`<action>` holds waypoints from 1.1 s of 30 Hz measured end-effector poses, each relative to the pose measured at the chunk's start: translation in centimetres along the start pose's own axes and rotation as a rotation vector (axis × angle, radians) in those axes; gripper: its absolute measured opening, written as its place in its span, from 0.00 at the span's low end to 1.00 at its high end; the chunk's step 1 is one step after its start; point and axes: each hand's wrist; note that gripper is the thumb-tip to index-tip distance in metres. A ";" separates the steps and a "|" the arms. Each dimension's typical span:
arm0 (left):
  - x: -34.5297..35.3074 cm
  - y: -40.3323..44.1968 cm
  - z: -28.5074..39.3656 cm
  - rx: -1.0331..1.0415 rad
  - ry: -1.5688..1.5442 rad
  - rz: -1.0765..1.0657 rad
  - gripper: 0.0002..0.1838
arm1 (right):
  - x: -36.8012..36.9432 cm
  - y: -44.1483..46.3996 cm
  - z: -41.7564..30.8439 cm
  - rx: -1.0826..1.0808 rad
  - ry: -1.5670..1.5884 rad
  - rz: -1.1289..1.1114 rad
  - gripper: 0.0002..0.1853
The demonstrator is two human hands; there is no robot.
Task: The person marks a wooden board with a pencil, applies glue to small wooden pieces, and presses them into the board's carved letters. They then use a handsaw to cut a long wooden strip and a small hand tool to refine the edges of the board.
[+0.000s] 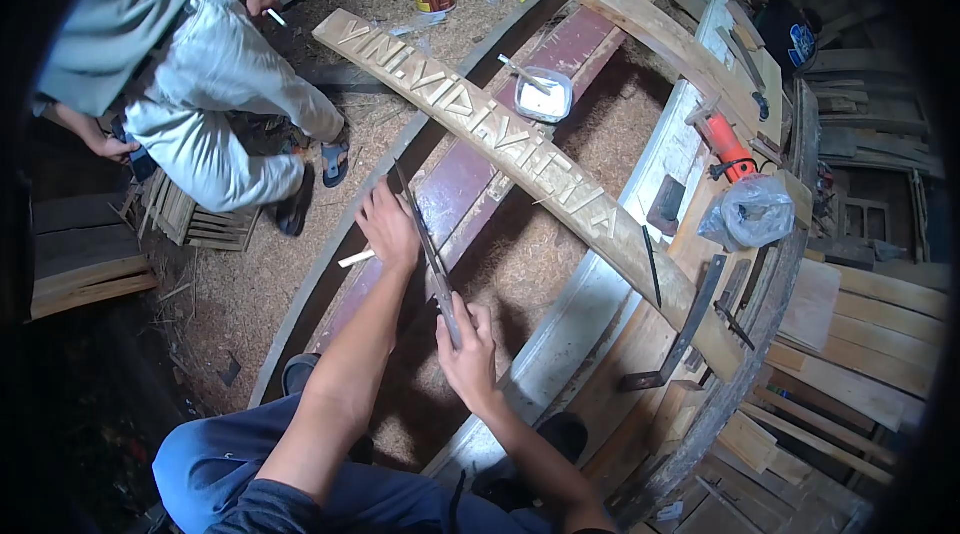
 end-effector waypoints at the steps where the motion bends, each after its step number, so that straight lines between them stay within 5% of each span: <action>1: 0.0 -0.1 0.0 0.000 0.003 -0.003 0.25 | 0.0 0.1 -0.1 0.017 0.009 -0.011 0.24; 33: -0.3 -0.4 0.2 -0.037 -0.008 -0.046 0.22 | -0.3 0.5 0.1 -0.040 -0.018 0.013 0.24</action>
Point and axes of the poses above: each hand's wrist, its own y-axis towards the middle knuckle, its own x-axis out of the palm, z = x × y, and after that the axes turned 12 degrees about -x, right-handed
